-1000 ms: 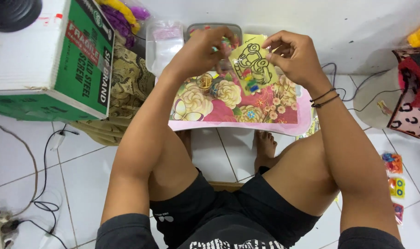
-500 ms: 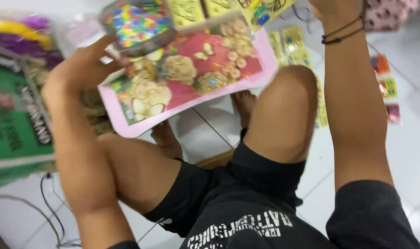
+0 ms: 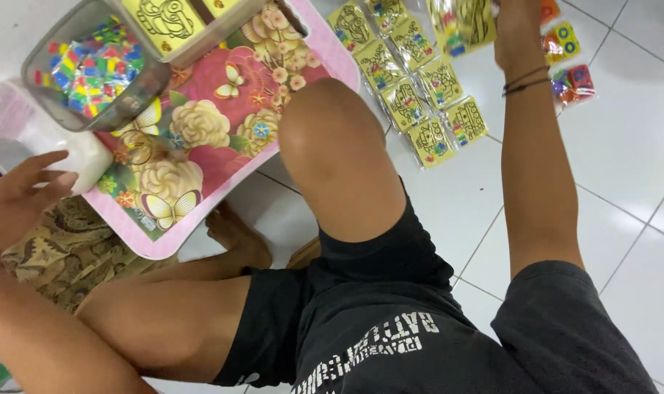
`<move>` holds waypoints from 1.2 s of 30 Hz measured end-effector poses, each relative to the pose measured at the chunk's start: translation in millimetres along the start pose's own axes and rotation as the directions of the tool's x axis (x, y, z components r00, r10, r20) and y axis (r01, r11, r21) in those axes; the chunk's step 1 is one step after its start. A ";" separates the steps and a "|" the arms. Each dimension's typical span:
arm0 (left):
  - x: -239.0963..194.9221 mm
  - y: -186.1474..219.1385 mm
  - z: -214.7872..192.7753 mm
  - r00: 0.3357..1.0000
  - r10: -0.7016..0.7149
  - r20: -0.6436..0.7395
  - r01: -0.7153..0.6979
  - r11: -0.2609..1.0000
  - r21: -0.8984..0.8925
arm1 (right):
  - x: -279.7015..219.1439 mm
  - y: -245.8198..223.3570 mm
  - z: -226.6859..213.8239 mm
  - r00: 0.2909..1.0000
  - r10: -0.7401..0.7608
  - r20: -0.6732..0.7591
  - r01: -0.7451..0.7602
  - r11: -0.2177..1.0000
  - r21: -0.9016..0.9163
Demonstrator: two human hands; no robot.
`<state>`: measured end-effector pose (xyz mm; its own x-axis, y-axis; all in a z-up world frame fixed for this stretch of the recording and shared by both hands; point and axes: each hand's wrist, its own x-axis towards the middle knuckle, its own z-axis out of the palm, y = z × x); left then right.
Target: The person sits on the floor and packs small colorful plastic toys into clear plastic bags. They place a yellow card with a vehicle illustration into each bag, seal it, and then arrange the finished packages on the floor.
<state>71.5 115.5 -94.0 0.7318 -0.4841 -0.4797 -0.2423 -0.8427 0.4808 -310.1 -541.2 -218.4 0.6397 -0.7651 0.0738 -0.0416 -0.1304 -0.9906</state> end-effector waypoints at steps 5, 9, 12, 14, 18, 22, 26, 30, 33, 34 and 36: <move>1.6 -30.1 2.3 0.999 -0.021 0.039 0.022 0.999 -0.042 | -33.0 115.0 -41.5 0.991 0.108 -0.083 -0.115 0.991 -0.076; 9.9 -75.6 0.3 0.997 0.055 0.045 -0.051 0.994 -0.092 | -77.9 199.0 -53.1 0.973 0.179 -0.148 -0.217 0.926 -0.308; 0.3 -62.0 0.2 0.998 -0.021 0.061 0.026 0.997 -0.076 | -112.7 233.3 -43.4 0.943 0.296 -0.151 -0.332 0.836 -0.436; -6.1 -51.5 0.6 0.999 -0.020 0.051 0.023 0.998 -0.061 | -130.5 242.3 -35.8 0.948 0.302 -0.099 -0.312 0.822 -0.476; -13.3 -41.0 2.4 0.998 -0.056 0.020 0.057 0.997 -0.053 | -155.6 230.8 -12.8 0.915 0.399 -0.062 -0.364 0.747 -0.556; -24.1 -23.9 2.4 0.995 -0.100 -0.008 0.100 0.995 -0.008 | -156.9 225.6 -3.7 0.903 0.422 -0.084 -0.405 0.766 -0.499; -20.7 -29.0 2.5 0.990 -0.135 0.041 0.138 0.986 -0.095 | -134.2 249.6 -14.9 0.959 0.265 -0.101 -0.283 0.864 -0.417; -21.2 -28.0 1.4 0.989 -0.140 0.050 0.145 0.982 -0.122 | -95.9 277.9 -35.0 0.967 0.217 -0.132 -0.252 0.887 -0.388; -18.7 -29.7 1.4 0.986 -0.162 0.033 0.164 0.982 -0.094 | -63.7 252.8 -35.3 0.973 0.167 -0.157 -0.219 0.876 -0.430; -19.2 -27.2 1.2 0.986 -0.162 0.028 0.164 0.982 -0.095 | -56.0 250.2 -34.4 0.974 0.164 -0.154 -0.215 0.878 -0.428; -21.2 -23.3 1.5 0.983 -0.182 0.028 0.184 0.973 -0.141 | -40.0 245.8 -31.5 0.991 0.091 -0.101 -0.132 0.820 -0.557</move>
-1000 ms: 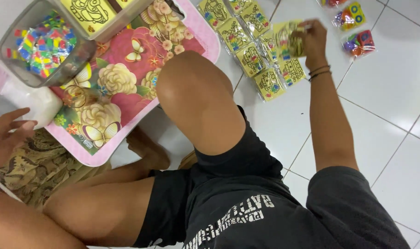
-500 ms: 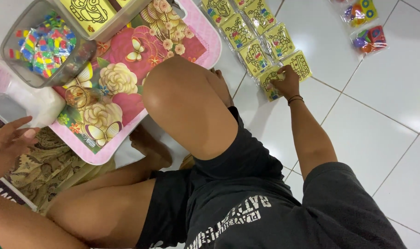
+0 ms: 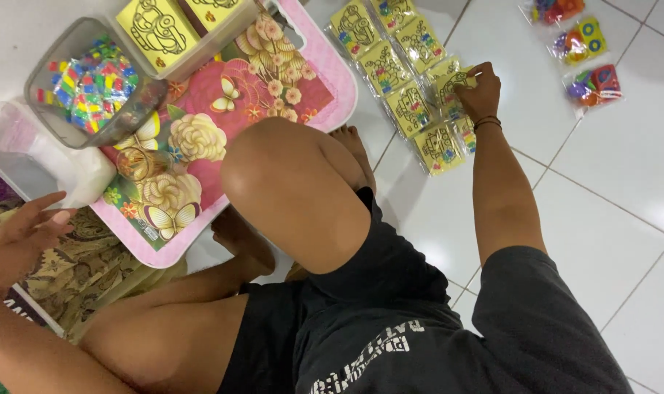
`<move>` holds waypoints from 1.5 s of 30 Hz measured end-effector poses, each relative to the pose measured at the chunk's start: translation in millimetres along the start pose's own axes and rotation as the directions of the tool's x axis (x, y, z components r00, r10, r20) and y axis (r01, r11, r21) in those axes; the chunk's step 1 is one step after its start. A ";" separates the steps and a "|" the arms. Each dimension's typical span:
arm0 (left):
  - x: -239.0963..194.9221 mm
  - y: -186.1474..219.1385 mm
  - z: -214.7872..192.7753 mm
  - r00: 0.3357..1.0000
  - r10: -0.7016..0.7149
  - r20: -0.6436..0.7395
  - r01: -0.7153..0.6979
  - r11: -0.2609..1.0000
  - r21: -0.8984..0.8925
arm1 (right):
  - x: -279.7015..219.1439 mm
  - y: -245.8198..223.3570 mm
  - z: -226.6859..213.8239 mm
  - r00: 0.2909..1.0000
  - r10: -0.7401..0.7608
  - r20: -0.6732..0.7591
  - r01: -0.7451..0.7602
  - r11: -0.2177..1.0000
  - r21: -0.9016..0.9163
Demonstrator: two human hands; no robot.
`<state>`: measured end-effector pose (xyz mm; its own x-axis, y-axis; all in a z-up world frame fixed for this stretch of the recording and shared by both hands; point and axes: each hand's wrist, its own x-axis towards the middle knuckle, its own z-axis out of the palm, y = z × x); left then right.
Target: The person sits on the floor and packs small colorful plastic toys into clear plastic bags. They place a yellow card with a vehicle illustration into each bag, seal it, and then arrange the finished packages on the floor.
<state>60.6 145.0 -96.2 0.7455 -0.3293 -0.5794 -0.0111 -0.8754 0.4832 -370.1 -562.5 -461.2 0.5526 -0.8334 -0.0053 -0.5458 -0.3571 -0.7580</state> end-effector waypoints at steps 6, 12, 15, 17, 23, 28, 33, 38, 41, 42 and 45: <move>-17.4 49.5 6.3 0.991 -0.129 -0.045 0.133 0.983 0.127 | 33.6 -9.2 19.5 0.990 0.077 0.116 -0.046 0.966 -0.253; -36.5 124.7 27.4 0.937 -0.323 -0.130 0.346 0.910 0.231 | 43.5 -5.7 34.5 0.979 0.118 0.167 -0.022 0.872 -0.490; -11.8 72.8 10.1 0.969 -0.241 -0.048 0.246 0.950 0.193 | 37.5 -0.7 38.4 0.971 0.165 0.174 -0.064 0.876 -0.478; -12.2 78.4 11.6 0.972 -0.229 -0.060 0.236 0.952 0.196 | 32.3 16.5 47.5 0.984 0.110 0.138 -0.032 0.880 -0.474; -11.0 104.3 16.4 0.970 -0.233 -0.068 0.242 0.936 0.256 | 11.3 -10.8 42.7 0.998 -0.043 0.038 0.056 0.882 -0.468; -8.7 124.6 20.9 0.966 -0.248 -0.078 0.260 0.919 0.297 | -9.5 -32.1 41.4 0.968 -0.247 0.031 0.222 0.799 -0.559; -8.3 134.4 23.0 0.979 -0.195 -0.053 0.202 0.924 0.324 | -20.3 -25.4 45.2 0.981 -0.070 0.181 0.161 0.814 -0.558; -21.4 173.1 34.2 0.969 -0.236 -0.067 0.244 0.902 0.356 | -19.7 -20.3 45.6 0.981 -0.114 0.159 0.183 0.820 -0.543; -20.6 176.6 35.1 0.970 -0.225 -0.087 0.241 0.901 0.362 | -14.0 -17.3 46.4 0.979 -0.106 0.173 0.183 0.827 -0.531; -19.1 174.6 35.0 0.972 -0.216 -0.090 0.234 0.902 0.362 | -12.9 -15.5 47.1 0.979 -0.090 0.181 0.173 0.838 -0.518; -23.1 192.9 40.9 0.957 -0.263 -0.123 0.291 0.870 0.398 | -10.6 -21.2 45.5 0.977 -0.004 0.212 0.115 0.851 -0.513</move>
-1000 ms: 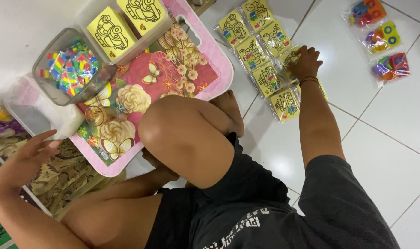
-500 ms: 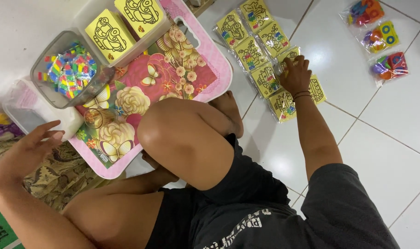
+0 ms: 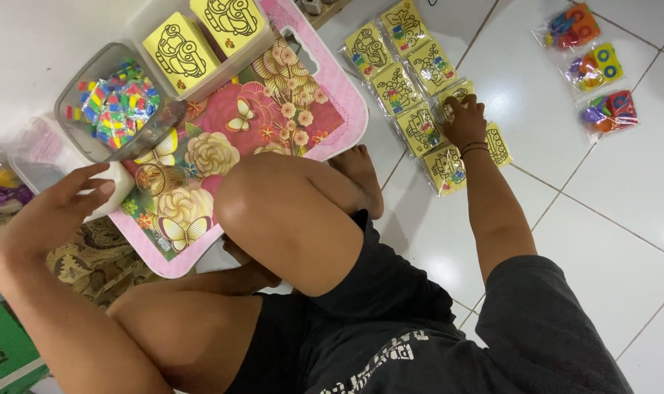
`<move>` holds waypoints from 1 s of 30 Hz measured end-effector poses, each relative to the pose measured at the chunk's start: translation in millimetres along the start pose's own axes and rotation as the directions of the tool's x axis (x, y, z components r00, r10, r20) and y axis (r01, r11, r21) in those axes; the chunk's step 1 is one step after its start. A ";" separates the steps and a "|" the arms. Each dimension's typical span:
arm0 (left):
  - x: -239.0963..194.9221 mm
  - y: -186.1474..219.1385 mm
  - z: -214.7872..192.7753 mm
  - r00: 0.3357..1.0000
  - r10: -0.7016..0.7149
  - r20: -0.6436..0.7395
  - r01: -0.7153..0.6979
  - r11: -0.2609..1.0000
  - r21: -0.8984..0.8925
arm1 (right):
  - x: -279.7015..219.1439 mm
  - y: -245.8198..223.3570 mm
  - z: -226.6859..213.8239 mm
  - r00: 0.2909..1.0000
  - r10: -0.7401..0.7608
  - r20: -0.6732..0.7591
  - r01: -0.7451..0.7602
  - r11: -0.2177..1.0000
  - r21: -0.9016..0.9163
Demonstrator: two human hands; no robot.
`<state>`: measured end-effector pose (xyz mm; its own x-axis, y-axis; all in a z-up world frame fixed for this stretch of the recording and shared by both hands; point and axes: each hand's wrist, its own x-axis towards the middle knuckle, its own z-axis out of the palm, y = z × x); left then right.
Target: The person sits on the floor and packs small colorful plastic toys into clear plastic bags. They place a yellow card with a vehicle illustration into each bag, seal it, and then arrange the finished packages on the floor.
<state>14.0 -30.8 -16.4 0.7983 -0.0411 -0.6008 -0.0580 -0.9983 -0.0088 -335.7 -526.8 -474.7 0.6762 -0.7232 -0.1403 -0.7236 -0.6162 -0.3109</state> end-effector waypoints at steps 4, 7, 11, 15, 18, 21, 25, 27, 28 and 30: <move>9.3 -0.3 2.3 1.000 -0.001 -0.017 0.002 0.998 0.060 | 4.5 1.9 2.5 1.000 0.011 0.018 -0.011 0.999 -0.033; 16.5 -0.1 1.4 0.995 0.096 0.040 -0.093 0.993 -0.076 | 6.5 -6.8 -11.8 0.983 0.084 0.163 -0.084 0.996 -0.006; 19.0 5.1 1.6 0.995 0.082 0.053 -0.079 0.996 -0.042 | 8.5 0.0 -5.8 0.987 0.055 0.149 -0.054 0.998 -0.010; 31.6 5.9 1.3 0.990 0.109 0.086 -0.101 0.991 -0.087 | 9.0 -2.4 -9.9 0.994 0.038 0.107 -0.036 0.999 -0.025; 41.4 2.1 2.3 0.981 0.189 0.037 -0.179 0.965 -0.192 | 10.4 -5.9 -15.2 0.998 0.028 0.061 -0.028 1.000 0.011; 31.0 8.2 -3.5 0.966 0.240 -0.092 -0.251 0.959 -0.130 | 11.6 -12.6 -18.8 0.994 -0.046 -0.096 0.052 0.997 0.059; 113.9 -37.3 22.9 0.776 0.492 -0.394 -0.608 0.750 -0.260 | 14.2 -44.4 -52.6 0.968 -0.168 -0.187 0.193 0.973 0.127; 118.3 -30.0 21.3 0.706 0.528 -0.472 -0.683 0.682 -0.261 | 17.1 -67.7 -74.2 0.914 -0.230 -0.333 0.277 0.955 0.103; 131.1 -29.0 25.7 0.713 0.504 -0.488 -0.672 0.690 -0.269 | 19.6 -83.4 -86.6 0.907 -0.257 -0.333 0.305 0.947 0.102; 158.4 -28.8 33.1 0.387 0.620 -0.683 -0.875 0.481 -0.058 | 22.0 -114.6 -109.9 0.815 -0.331 -0.477 0.429 0.896 0.112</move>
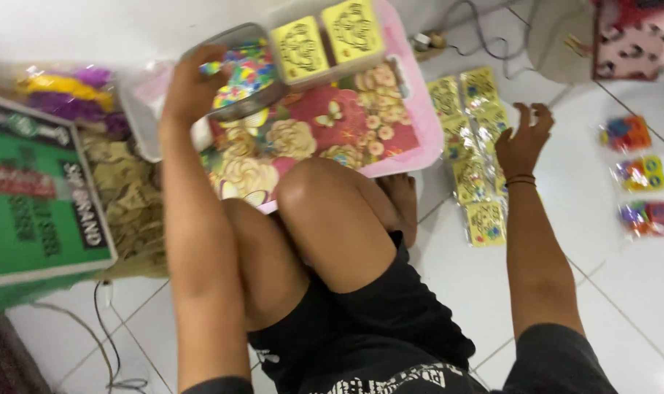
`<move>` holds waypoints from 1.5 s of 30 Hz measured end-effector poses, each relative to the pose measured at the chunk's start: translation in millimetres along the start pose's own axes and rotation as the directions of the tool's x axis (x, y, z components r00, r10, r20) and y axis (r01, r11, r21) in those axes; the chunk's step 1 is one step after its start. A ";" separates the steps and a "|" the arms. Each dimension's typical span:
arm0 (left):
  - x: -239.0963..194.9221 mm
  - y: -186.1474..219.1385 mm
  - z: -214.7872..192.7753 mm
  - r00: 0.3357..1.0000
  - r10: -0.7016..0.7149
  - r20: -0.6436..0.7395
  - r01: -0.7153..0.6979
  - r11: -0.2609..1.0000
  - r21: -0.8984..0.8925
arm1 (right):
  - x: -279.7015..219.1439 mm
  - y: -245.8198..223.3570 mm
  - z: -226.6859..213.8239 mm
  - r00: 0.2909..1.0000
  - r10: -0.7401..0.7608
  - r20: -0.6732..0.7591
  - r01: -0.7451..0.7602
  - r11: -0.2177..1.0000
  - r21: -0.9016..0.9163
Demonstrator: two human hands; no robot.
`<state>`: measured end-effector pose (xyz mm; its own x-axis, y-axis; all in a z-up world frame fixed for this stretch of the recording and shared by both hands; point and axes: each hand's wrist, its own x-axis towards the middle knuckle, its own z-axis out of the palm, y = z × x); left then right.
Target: The person sits on the floor and packs small colorful plastic toys into clear plastic bags. They place a yellow card with a vehicle illustration into each bag, seal it, and then arrange the finished packages on the floor.
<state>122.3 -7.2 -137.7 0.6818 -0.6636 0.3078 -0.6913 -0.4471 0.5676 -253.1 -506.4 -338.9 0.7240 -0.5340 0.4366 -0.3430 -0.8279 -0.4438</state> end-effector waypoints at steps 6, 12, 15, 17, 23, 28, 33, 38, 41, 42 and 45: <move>17.1 6.2 27.8 0.943 -0.181 -0.279 0.133 0.974 -0.181 | 77.0 -106.3 -26.1 0.924 -0.286 -0.252 0.318 0.943 0.097; 12.9 -22.8 36.5 0.906 -0.177 -0.385 0.104 0.974 -0.201 | 134.1 -201.6 -18.3 0.774 -0.535 -0.340 0.601 0.789 0.129; 2.4 -69.7 52.5 0.854 -0.338 -0.395 0.226 0.925 -0.305 | 152.2 -251.0 -5.5 0.704 -0.623 -0.341 0.697 0.698 0.164; -3.8 -97.9 58.7 0.822 -0.356 -0.445 0.310 0.934 -0.175 | 158.4 -291.9 -5.3 0.658 -0.670 -0.343 0.746 0.641 0.179; -20.0 -125.4 58.1 0.662 -0.667 -0.341 0.716 0.697 0.027 | 170.5 -393.2 8.4 0.498 -0.795 -0.346 0.867 0.463 0.183; -35.4 -119.0 32.0 0.622 -0.705 -0.340 0.733 0.678 -0.064 | 179.0 -450.8 25.8 0.428 -0.834 -0.349 0.903 0.409 0.131; -57.4 -122.8 7.7 0.491 -0.871 -0.019 0.848 0.472 0.242 | 193.4 -474.9 64.3 0.300 -0.953 -0.048 0.915 0.302 -0.267; -73.1 -177.9 15.0 0.494 -0.800 0.340 0.490 0.580 0.651 | 193.5 -476.1 143.1 0.377 -0.504 0.777 0.897 0.407 -0.172; -79.0 -187.8 11.6 0.501 -0.782 0.370 0.451 0.602 0.659 | 177.7 -487.3 139.6 0.314 -0.213 0.925 0.860 0.477 -0.182; -80.6 -191.4 10.6 0.526 -0.771 0.359 0.466 0.614 0.637 | 172.6 -489.1 139.0 0.290 -0.232 0.928 0.870 0.469 -0.154; -78.5 -152.5 -11.6 0.451 -0.782 0.430 0.584 0.623 0.520 | 169.7 -468.8 202.3 0.255 -0.251 0.934 0.839 0.538 -0.085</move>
<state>177.0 120.1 -239.6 0.7453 -0.2079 -0.6335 -0.1571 -0.9781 0.1363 151.6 -174.2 -215.0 0.8295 0.2318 -0.5081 0.3722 -0.9077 0.1937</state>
